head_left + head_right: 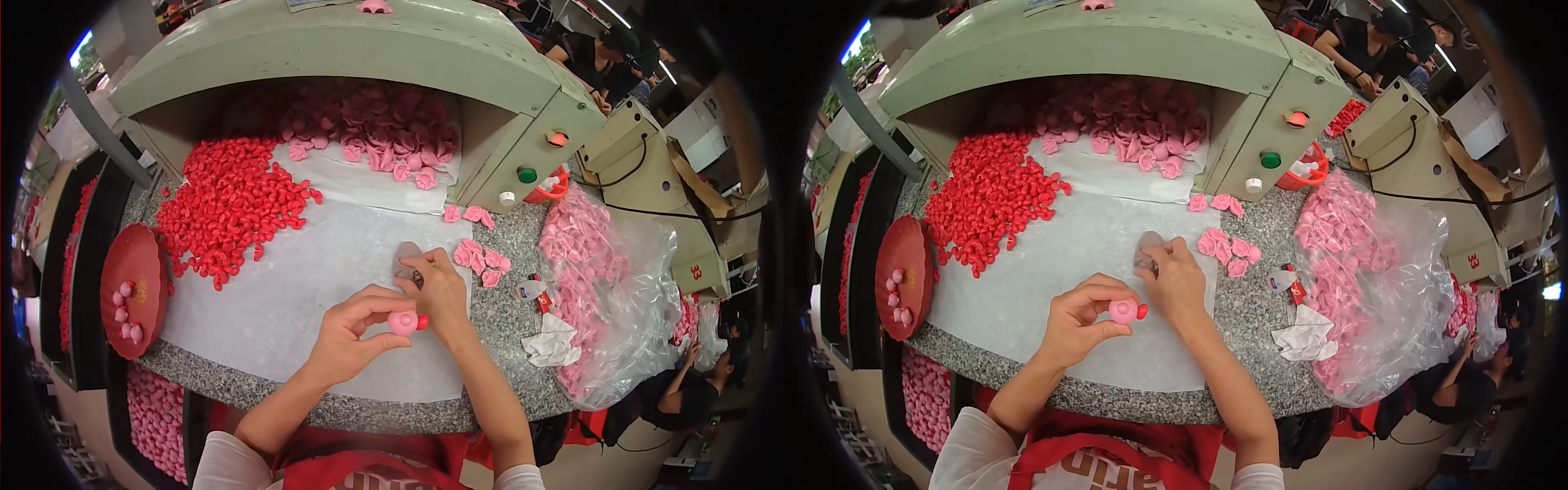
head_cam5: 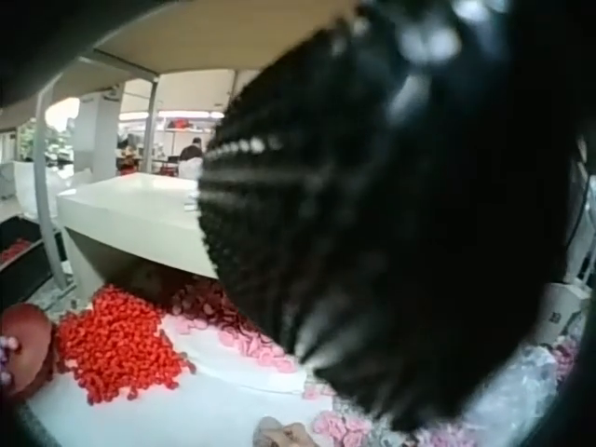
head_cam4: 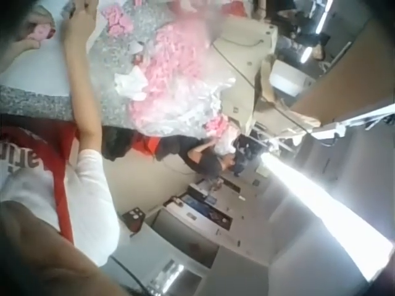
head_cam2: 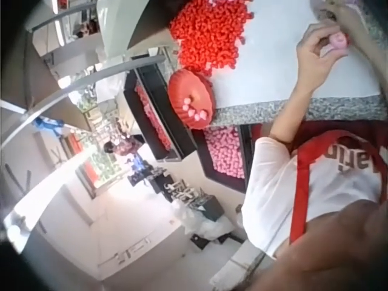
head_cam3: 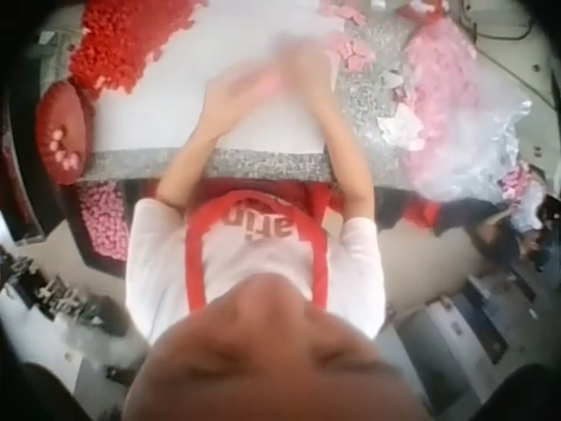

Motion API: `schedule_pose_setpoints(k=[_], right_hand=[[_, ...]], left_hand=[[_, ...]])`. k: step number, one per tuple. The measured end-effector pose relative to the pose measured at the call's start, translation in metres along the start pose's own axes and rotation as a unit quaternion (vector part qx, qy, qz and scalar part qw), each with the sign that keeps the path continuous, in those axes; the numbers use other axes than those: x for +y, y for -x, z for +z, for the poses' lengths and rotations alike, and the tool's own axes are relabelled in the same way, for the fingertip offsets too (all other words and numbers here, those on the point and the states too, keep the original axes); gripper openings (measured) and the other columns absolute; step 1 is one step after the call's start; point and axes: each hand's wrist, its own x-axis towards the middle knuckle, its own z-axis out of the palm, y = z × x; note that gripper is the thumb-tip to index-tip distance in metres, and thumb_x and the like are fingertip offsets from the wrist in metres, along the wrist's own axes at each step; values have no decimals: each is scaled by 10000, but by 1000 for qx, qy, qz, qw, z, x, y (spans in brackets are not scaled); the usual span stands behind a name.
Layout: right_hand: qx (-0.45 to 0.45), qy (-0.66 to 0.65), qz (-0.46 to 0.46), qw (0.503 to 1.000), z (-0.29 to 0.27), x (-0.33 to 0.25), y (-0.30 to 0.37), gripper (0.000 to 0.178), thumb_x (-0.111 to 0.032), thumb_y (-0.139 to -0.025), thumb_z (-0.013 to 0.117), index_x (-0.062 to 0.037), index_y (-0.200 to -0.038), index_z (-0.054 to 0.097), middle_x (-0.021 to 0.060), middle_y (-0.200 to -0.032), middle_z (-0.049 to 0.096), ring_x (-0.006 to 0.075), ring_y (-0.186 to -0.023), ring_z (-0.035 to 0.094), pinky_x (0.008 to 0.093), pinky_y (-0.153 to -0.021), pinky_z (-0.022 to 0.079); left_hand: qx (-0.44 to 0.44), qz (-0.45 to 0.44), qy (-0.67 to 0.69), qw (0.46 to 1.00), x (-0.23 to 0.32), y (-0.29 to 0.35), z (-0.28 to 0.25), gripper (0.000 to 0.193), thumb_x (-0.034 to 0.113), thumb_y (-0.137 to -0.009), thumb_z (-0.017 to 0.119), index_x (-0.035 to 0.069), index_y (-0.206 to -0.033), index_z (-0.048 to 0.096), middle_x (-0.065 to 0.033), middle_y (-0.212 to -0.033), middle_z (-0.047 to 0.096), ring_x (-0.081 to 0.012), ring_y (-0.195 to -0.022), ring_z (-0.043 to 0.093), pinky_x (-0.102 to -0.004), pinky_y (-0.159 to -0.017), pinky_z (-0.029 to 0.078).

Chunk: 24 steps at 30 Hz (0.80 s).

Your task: Assembling small pink plastic toy components using an applicator bottle at a factory workbench.

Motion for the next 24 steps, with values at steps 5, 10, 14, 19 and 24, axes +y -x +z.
schedule_pose_setpoints(k=[5,10,14,19,24], right_hand=[[5,-316,91,944,-35,8,9,259,-56,-677,650,-30,-930,605,56,-809,566,158,-687,567,266,-583,450],[27,-583,135,801,-68,-15,46,256,-14,-685,636,37,-930,581,50,-881,559,156,-712,545,249,-588,434],[79,-417,24,905,-55,-52,64,270,-6,-655,665,12,-915,593,57,-845,530,152,-723,526,229,-584,433],[89,-347,-44,932,-52,-47,68,181,29,-658,662,4,-827,603,68,-766,514,126,-646,536,197,-524,430],[121,-461,121,870,-60,-28,58,137,-61,-731,625,26,-822,572,49,-745,561,97,-587,513,203,-478,406]], left_hand=[[57,104,-278,953,-2,4,2,348,-3,-623,708,-9,-933,548,-120,-947,549,-201,-863,554,-299,-738,472],[68,185,-342,919,-4,1,3,315,4,-614,711,0,-888,556,-131,-906,564,-218,-815,566,-285,-694,468],[101,230,-390,886,-10,5,4,257,-39,-603,684,18,-819,556,-118,-891,573,-224,-769,579,-293,-630,485],[92,267,-350,893,-9,2,4,214,-52,-612,672,12,-791,573,-118,-882,584,-222,-762,598,-293,-670,505],[10,228,-213,950,-12,2,3,287,-89,-616,674,23,-842,538,-146,-911,566,-272,-849,599,-347,-719,514]])
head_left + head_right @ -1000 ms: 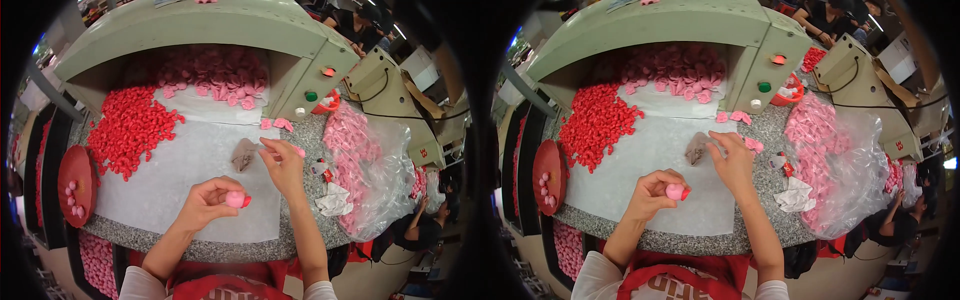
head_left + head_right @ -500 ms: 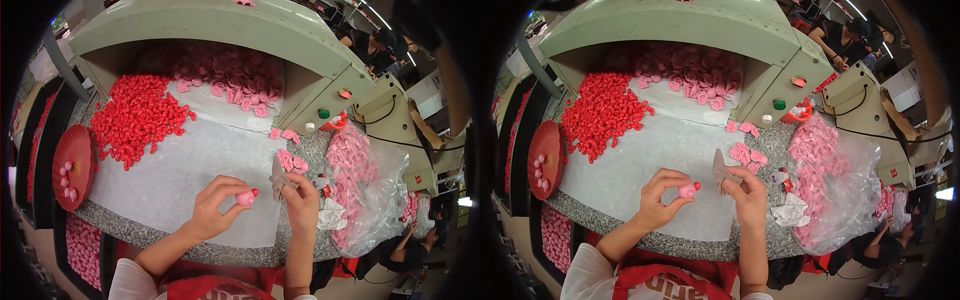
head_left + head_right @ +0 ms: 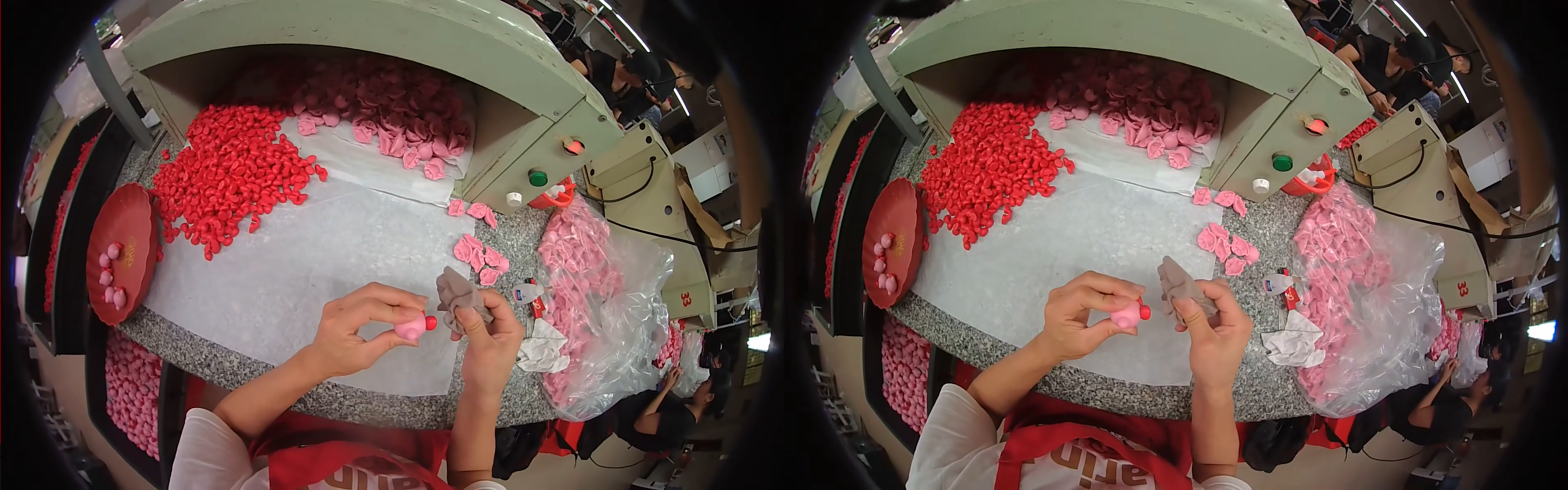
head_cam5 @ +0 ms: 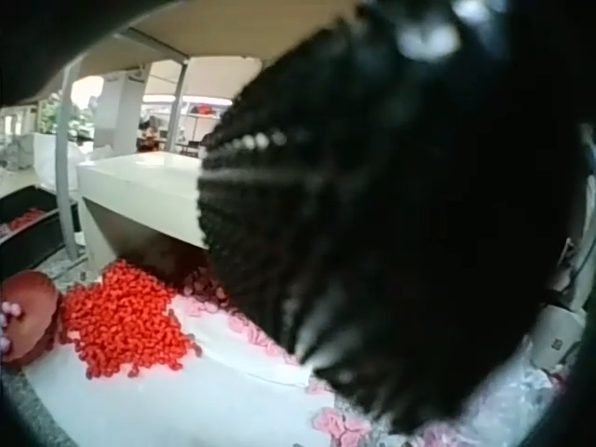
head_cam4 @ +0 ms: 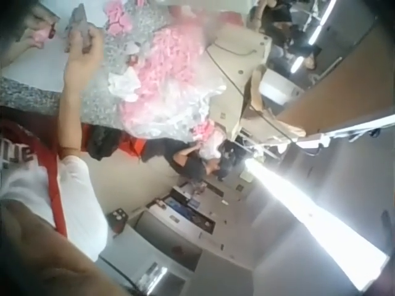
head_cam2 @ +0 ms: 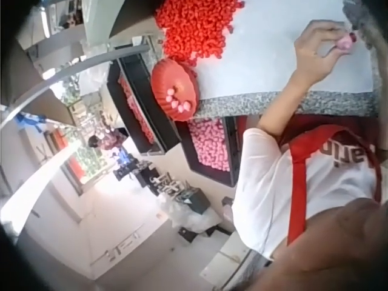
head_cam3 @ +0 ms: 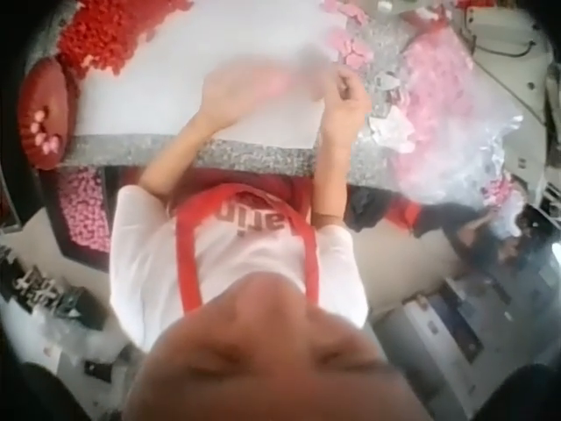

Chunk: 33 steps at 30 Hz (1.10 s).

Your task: Assembling small pink plastic toy components using an applicator bottle at a factory workbench.

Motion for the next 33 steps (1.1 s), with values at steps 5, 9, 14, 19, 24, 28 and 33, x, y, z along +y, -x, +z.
schedule_pose_setpoints(k=[5,9,14,19,24,28,33], right_hand=[[-15,-34,16,999,-6,2,11,257,-158,-741,637,25,-906,564,59,-762,575,91,-597,510,190,-472,382],[-6,-57,16,998,-3,6,17,270,-160,-745,630,31,-923,563,62,-788,574,90,-609,506,195,-483,383],[-14,-52,-7,999,8,2,25,239,-108,-736,630,22,-925,563,39,-807,500,88,-662,500,206,-501,387],[6,138,-133,981,19,3,27,187,-30,-703,652,0,-864,562,13,-736,459,75,-633,470,190,-514,373],[65,194,-78,976,-8,12,-4,113,-52,-737,632,11,-798,561,-5,-688,466,75,-639,469,194,-555,380],[11,137,-59,989,-28,25,-7,166,-60,-744,627,14,-884,579,31,-809,496,85,-706,496,206,-594,415],[-1,234,-89,968,-21,22,-3,274,-49,-739,620,-16,-1007,576,70,-945,515,139,-876,504,251,-731,422]], left_hand=[[-16,-23,17,999,-2,2,2,311,-89,-612,682,33,-857,534,-143,-925,557,-281,-897,582,-378,-774,498],[-13,-26,15,999,-4,5,2,304,-97,-619,671,33,-856,533,-142,-928,552,-274,-906,574,-391,-793,487],[3,-22,7,1000,-7,6,3,281,-97,-627,662,32,-845,540,-145,-927,560,-259,-895,575,-372,-778,484],[-43,-10,-91,995,-4,7,1,230,-57,-662,654,29,-848,549,-154,-926,576,-239,-877,579,-327,-735,480],[-126,-71,64,987,0,7,3,289,-14,-659,679,11,-916,549,-152,-957,569,-236,-888,573,-310,-718,477],[-89,-364,451,810,-3,9,2,376,65,-729,639,-26,-1063,492,-153,-1034,544,-248,-924,557,-289,-732,477],[-25,-418,631,653,-22,21,4,404,173,-823,543,-35,-1151,431,-166,-1059,531,-262,-949,551,-289,-775,493]])
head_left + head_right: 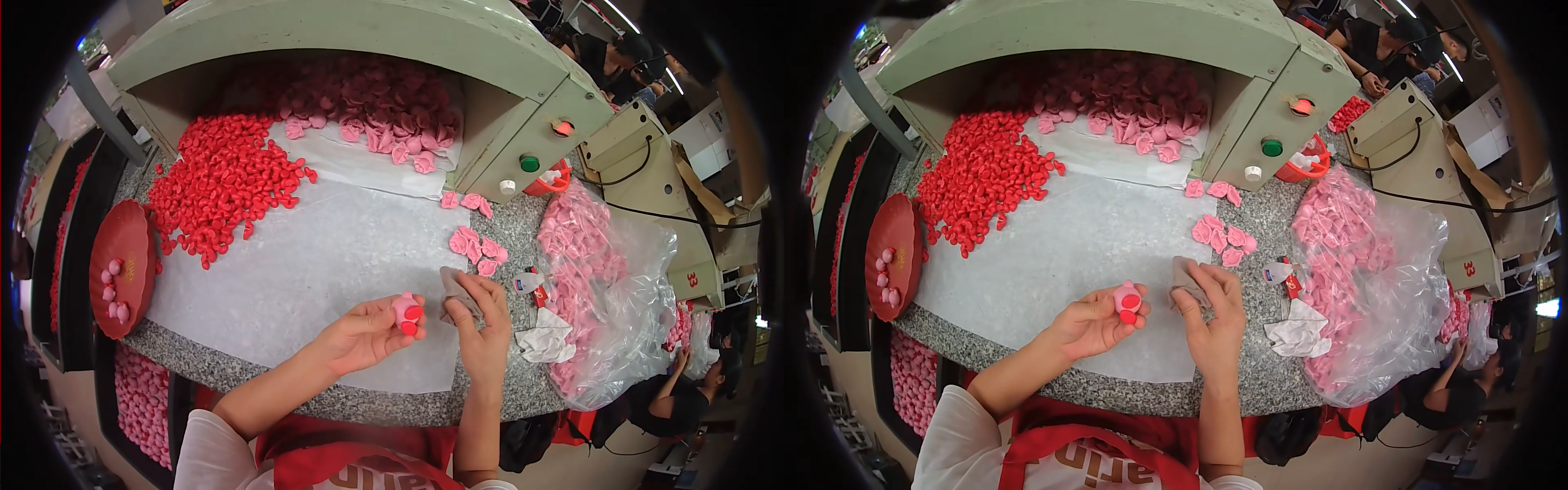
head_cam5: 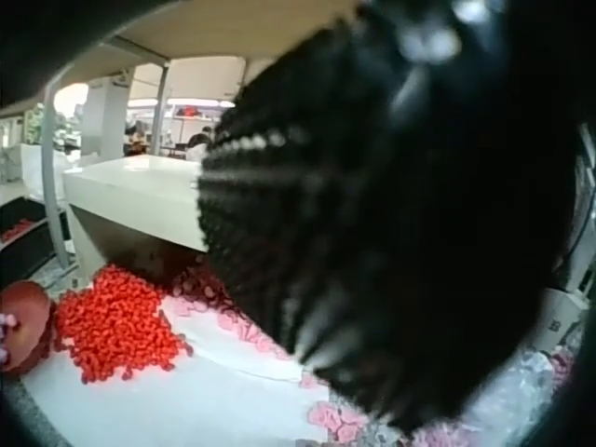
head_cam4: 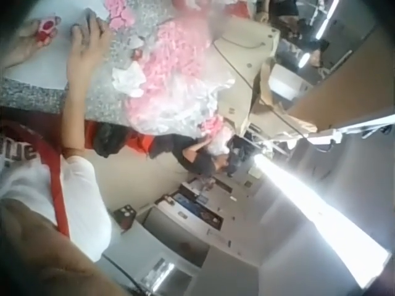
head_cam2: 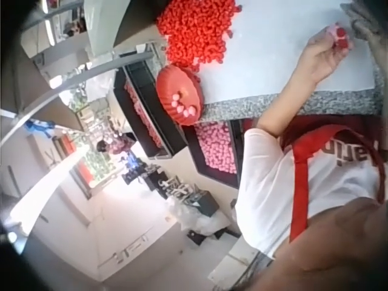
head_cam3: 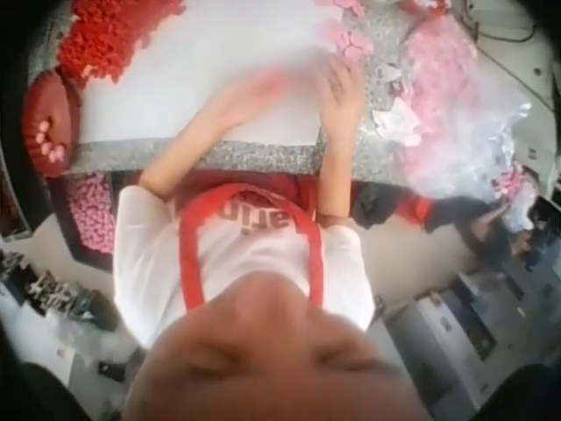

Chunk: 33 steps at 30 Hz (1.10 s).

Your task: Assembling small pink plastic toy components using an applicator bottle at a factory workbench.

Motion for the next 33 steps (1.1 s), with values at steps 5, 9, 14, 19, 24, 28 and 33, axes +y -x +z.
schedule_pose_setpoints(k=[5,9,14,19,24,28,33], right_hand=[[-41,65,-62,995,-6,-10,-2,322,-27,-744,588,-20,-1064,555,87,-1053,517,196,-1002,476,300,-838,389],[-213,-296,135,921,4,-16,0,348,-4,-738,560,25,-1084,528,151,-1113,516,218,-1030,495,318,-875,382],[-265,-413,205,847,10,-12,-2,373,15,-732,546,43,-1101,505,200,-1114,518,231,-1027,514,334,-881,394],[-266,-415,178,852,13,-6,2,355,14,-730,547,33,-1082,501,176,-1075,540,221,-1017,515,323,-873,399],[-256,-434,185,844,17,-2,4,417,-3,-727,562,10,-1124,436,161,-1038,553,201,-1002,514,313,-866,398],[-256,-435,183,844,17,-1,3,460,-19,-714,590,-1,-1138,411,155,-1033,555,189,-986,517,305,-860,395],[-280,-431,184,838,16,7,1,490,-14,-697,618,3,-1140,410,149,-1031,556,170,-957,528,286,-819,419]], left_hand=[[68,-27,70,995,-1,4,2,394,224,-849,499,-37,-1139,439,-190,-1056,538,-251,-907,586,-288,-758,509],[53,-54,27,997,-2,2,0,379,243,-851,494,-37,-1105,468,-187,-1019,560,-253,-852,607,-294,-733,519],[65,-41,-42,996,1,2,3,328,260,-860,489,-3,-1054,511,-118,-941,601,-221,-829,616,-271,-700,505],[65,-46,-71,994,2,3,-1,303,237,-856,499,-1,-1042,521,-108,-932,601,-214,-839,611,-270,-718,501],[84,-66,-75,991,4,2,-1,435,214,-817,555,-5,-1176,441,-109,-978,576,-208,-855,595,-301,-749,501],[76,-90,-62,991,6,1,-4,499,183,-813,560,10,-1242,374,-90,-1026,551,-174,-862,577,-295,-754,485],[92,-116,-50,988,8,3,-7,485,173,-816,554,9,-1237,380,-90,-1096,525,-172,-876,570,-298,-754,476]])
